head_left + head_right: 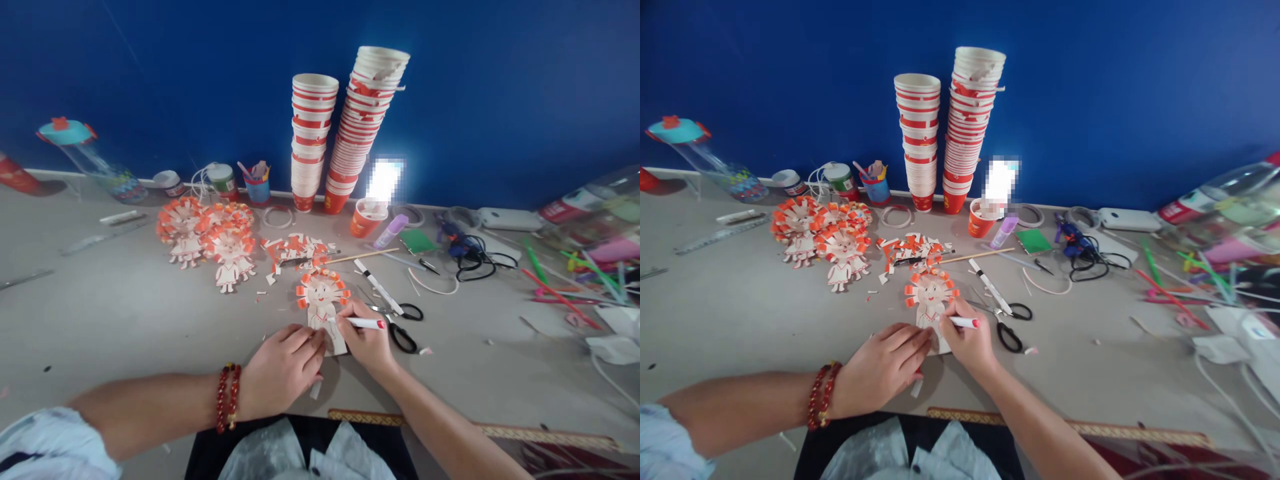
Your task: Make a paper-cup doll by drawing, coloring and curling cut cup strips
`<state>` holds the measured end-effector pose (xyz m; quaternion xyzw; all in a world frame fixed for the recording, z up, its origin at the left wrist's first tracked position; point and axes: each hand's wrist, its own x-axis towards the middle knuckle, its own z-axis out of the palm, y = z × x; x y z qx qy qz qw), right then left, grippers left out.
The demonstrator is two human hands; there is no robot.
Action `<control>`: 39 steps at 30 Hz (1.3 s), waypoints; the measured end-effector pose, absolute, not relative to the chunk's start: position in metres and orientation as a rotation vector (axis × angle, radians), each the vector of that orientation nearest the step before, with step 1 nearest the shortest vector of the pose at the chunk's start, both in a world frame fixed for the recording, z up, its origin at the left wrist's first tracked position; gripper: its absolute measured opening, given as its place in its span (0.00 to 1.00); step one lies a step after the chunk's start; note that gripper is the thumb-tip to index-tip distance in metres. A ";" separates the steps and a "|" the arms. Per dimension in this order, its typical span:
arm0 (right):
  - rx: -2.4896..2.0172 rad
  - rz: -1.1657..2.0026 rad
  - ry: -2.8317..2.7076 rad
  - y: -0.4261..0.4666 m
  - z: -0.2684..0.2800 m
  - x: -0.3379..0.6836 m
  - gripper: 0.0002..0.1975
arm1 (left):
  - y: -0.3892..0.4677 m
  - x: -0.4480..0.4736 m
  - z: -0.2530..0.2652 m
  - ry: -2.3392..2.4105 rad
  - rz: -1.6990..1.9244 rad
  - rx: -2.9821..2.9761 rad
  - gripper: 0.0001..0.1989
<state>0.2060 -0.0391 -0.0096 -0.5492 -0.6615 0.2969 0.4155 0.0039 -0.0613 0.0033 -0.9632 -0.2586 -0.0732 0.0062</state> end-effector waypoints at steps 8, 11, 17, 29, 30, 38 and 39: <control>-1.390 0.733 -1.655 -0.038 -0.009 0.206 0.09 | -0.061 0.003 0.004 -0.802 -0.229 -3.013 0.23; -1.399 0.730 -1.659 -0.038 -0.009 0.206 0.09 | -0.062 0.003 0.004 -0.803 -0.232 -3.018 0.23; -1.383 0.700 -1.613 -0.038 -0.008 0.206 0.09 | -0.062 0.004 0.004 -0.805 -0.235 -3.015 0.23; -1.318 0.752 -1.459 -0.040 -0.011 0.207 0.09 | -0.061 0.004 0.004 -0.815 -0.251 -3.034 0.22; -1.290 0.768 -1.420 -0.041 -0.011 0.207 0.08 | -0.061 0.004 0.005 -0.818 -0.261 -3.041 0.22; -1.222 0.811 -1.363 -0.049 -0.001 0.213 0.03 | -0.054 -0.007 0.014 -0.820 -0.614 -3.110 0.15; -1.220 0.815 -1.362 -0.049 0.000 0.213 0.03 | -0.053 -0.009 0.015 -0.817 -0.658 -3.122 0.14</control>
